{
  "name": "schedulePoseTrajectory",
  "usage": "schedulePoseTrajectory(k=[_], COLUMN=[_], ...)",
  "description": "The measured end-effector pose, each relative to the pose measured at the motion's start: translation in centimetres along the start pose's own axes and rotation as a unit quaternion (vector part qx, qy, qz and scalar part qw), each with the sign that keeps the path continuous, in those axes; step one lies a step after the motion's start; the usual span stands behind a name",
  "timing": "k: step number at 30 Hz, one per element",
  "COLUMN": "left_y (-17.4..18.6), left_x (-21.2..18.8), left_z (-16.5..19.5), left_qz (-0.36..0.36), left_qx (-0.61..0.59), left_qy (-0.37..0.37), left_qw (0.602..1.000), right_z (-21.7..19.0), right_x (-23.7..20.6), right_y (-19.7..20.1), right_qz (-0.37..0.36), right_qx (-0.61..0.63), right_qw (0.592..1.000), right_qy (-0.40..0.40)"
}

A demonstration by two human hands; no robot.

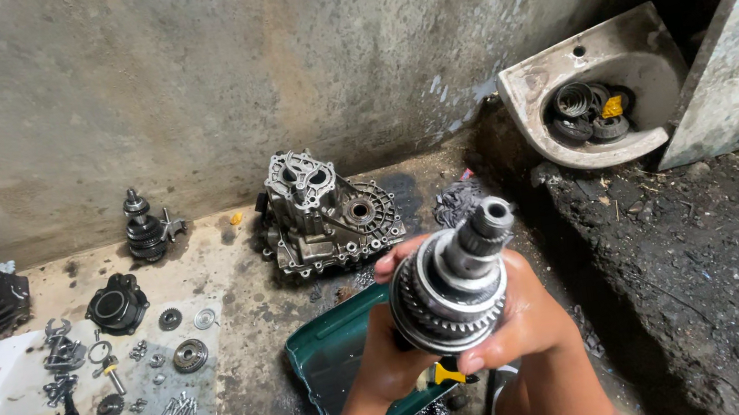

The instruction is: The person holds a gear shaft and scrubs it with a brush in a green tray filled with liquid. They rotate the shaft to clean different sections, then place it down and continue scrubbing a smaller gear component.

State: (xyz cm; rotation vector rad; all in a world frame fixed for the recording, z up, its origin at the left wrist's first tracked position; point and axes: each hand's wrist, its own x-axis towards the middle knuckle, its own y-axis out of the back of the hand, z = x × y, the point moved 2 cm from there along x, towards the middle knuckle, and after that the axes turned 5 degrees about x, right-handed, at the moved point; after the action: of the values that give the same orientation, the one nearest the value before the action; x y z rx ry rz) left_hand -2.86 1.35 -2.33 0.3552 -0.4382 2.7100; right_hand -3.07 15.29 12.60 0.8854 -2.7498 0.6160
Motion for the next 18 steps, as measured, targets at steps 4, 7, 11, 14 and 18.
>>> schedulePoseTrajectory(k=[4, 7, 11, 14, 18], left_y=[0.4, 0.4, -0.3, -0.9, -0.4], left_x=[-0.3, -0.3, 0.0, 0.1, -0.2], left_z=[-0.1, 0.6, 2.6, 3.4, 2.3], left_qz=[-0.009, -0.009, -0.029, -0.003, -0.030], left_qx=[0.017, 0.022, 0.003, -0.082, -0.009], left_qy=[-0.014, -0.015, 0.015, 0.022, 0.030], left_qw=[1.000, 1.000, 0.999, 0.996, 0.999], right_z=[-0.1, 0.2, 0.6, 0.8, 0.8], right_x=[-0.6, -0.9, -0.6, -0.3, -0.2], right_y=[0.2, 0.4, 0.9, 1.2, 1.1], right_qz=[0.009, 0.020, -0.032, -0.064, -0.059], right_qx=[-0.106, -0.089, -0.043, -0.003, 0.012], right_qw=[0.993, 0.996, 0.998, 0.998, 0.998], right_qy=[0.042, 0.023, 0.028, 0.026, 0.010])
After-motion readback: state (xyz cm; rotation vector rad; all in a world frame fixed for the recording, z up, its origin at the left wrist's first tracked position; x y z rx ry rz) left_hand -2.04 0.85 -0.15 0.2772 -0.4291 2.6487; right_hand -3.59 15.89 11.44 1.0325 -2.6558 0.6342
